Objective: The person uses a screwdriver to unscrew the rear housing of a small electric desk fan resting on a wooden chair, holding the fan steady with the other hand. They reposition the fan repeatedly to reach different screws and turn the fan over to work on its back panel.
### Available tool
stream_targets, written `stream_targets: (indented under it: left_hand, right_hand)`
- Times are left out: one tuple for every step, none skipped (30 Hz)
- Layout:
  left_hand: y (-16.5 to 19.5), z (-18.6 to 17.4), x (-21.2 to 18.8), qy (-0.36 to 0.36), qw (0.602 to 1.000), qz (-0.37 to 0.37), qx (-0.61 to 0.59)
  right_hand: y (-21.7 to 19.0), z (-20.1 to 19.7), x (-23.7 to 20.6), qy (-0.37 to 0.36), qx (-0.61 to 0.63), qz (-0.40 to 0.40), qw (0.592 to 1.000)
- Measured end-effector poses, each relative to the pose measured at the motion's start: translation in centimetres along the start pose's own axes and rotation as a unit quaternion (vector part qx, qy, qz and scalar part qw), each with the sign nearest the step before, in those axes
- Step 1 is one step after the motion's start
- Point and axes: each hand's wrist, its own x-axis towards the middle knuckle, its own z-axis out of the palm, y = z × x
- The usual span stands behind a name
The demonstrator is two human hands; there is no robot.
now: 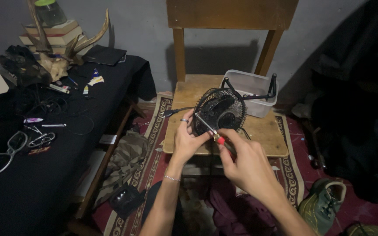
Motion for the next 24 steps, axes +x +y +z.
stream_targets:
  left_hand:
    - [-0.2, 0.0, 0.1, -0.008, 1.000, 0.026, 0.013]
    - [-0.4, 0.0, 0.3, -0.016, 0.998, 0.052, 0.025]
    - [-0.7, 0.0, 0.5, -0.024, 0.996, 0.079, 0.038]
    - [-0.9, 0.0, 0.6, -0.020, 0.996, 0.076, 0.039]
    - [-1.1, 0.1, 0.7, -0.015, 0.996, 0.073, 0.039]
    - [-1.3, 0.2, 0.8, -0.010, 0.997, 0.071, 0.040]
    - [-1.5, 0.3, 1.0, 0.007, 0.992, 0.093, 0.082]
    - [-1.5, 0.5, 1.2, 0.024, 0.985, 0.114, 0.125]
    - [-1.6, 0.7, 1.3, 0.042, 0.976, 0.134, 0.167]
    - [-1.5, 1.0, 1.3, 0.043, 0.977, 0.146, 0.148]
    - [-1.4, 1.4, 1.3, 0.044, 0.978, 0.158, 0.129]
    - [-1.1, 1.7, 1.3, 0.044, 0.978, 0.169, 0.109]
    - [-0.6, 1.9, 1.4, 0.041, 0.980, 0.161, 0.106]
    - [0.0, 2.1, 1.4, 0.036, 0.982, 0.152, 0.103]
    - [0.6, 2.5, 1.2, 0.031, 0.984, 0.141, 0.099]
    - [1.3, 2.7, 0.9, 0.020, 0.987, 0.135, 0.083]
    - [2.1, 2.7, 0.6, 0.008, 0.989, 0.130, 0.066]
    - [2.8, 3.1, 0.4, -0.005, 0.991, 0.124, 0.048]
    - [3.5, 3.5, 0.3, -0.004, 0.992, 0.115, 0.049]
    - [4.1, 3.9, 0.2, -0.002, 0.993, 0.105, 0.050]
    - [4.6, 4.3, -0.1, 0.001, 0.994, 0.094, 0.052]
    - [5.1, 4.7, -0.4, -0.013, 0.984, 0.133, 0.122]
    - [5.3, 5.2, -0.9, -0.027, 0.967, 0.169, 0.191]
    - [5.3, 5.7, -1.3, -0.044, 0.943, 0.202, 0.259]
  right_hand:
    - [0.1, 0.0, 0.0, -0.001, 0.003, -0.003, 1.000]
    - [0.2, 0.0, -0.1, -0.012, 0.009, 0.017, 1.000]
    - [0.3, 0.0, -0.2, -0.022, 0.015, 0.037, 0.999]
    - [0.5, 0.0, -0.2, -0.032, 0.022, 0.057, 0.998]
    - [0.7, 0.1, 0.0, -0.037, 0.056, 0.045, 0.997]
    - [0.8, 0.2, 0.3, -0.042, 0.090, 0.032, 0.995]
    - [1.0, 0.4, 0.5, -0.045, 0.123, 0.019, 0.991]
    - [1.2, 0.5, 0.7, -0.091, 0.178, 0.092, 0.976]
    - [1.3, 0.6, 1.1, -0.137, 0.230, 0.164, 0.949]
    - [1.4, 0.7, 1.3, -0.182, 0.280, 0.235, 0.913]
    - [1.4, 0.8, 1.5, -0.182, 0.285, 0.233, 0.912]
    - [1.4, 0.8, 1.7, -0.182, 0.288, 0.231, 0.911]
    - [1.4, 0.7, 1.8, -0.181, 0.292, 0.231, 0.910]
    - [1.5, 0.4, 2.1, -0.181, 0.285, 0.236, 0.911]
    - [1.6, -0.1, 2.5, -0.180, 0.277, 0.242, 0.912]
    - [1.7, -0.6, 2.7, -0.180, 0.269, 0.248, 0.913]
    - [1.8, -1.2, 2.9, -0.181, 0.262, 0.236, 0.918]
    - [1.9, -1.8, 3.0, -0.180, 0.255, 0.226, 0.923]
    - [2.0, -2.3, 3.1, -0.181, 0.248, 0.212, 0.928]
    - [1.8, -2.6, 3.1, -0.153, 0.185, 0.153, 0.959]
    - [1.6, -2.7, 3.0, -0.126, 0.121, 0.093, 0.980]
    - [1.3, -2.7, 2.9, -0.099, 0.057, 0.032, 0.993]
    - [0.9, -2.4, 3.1, -0.068, 0.039, 0.042, 0.996]
    - [0.3, -1.8, 3.5, -0.036, 0.023, 0.055, 0.998]
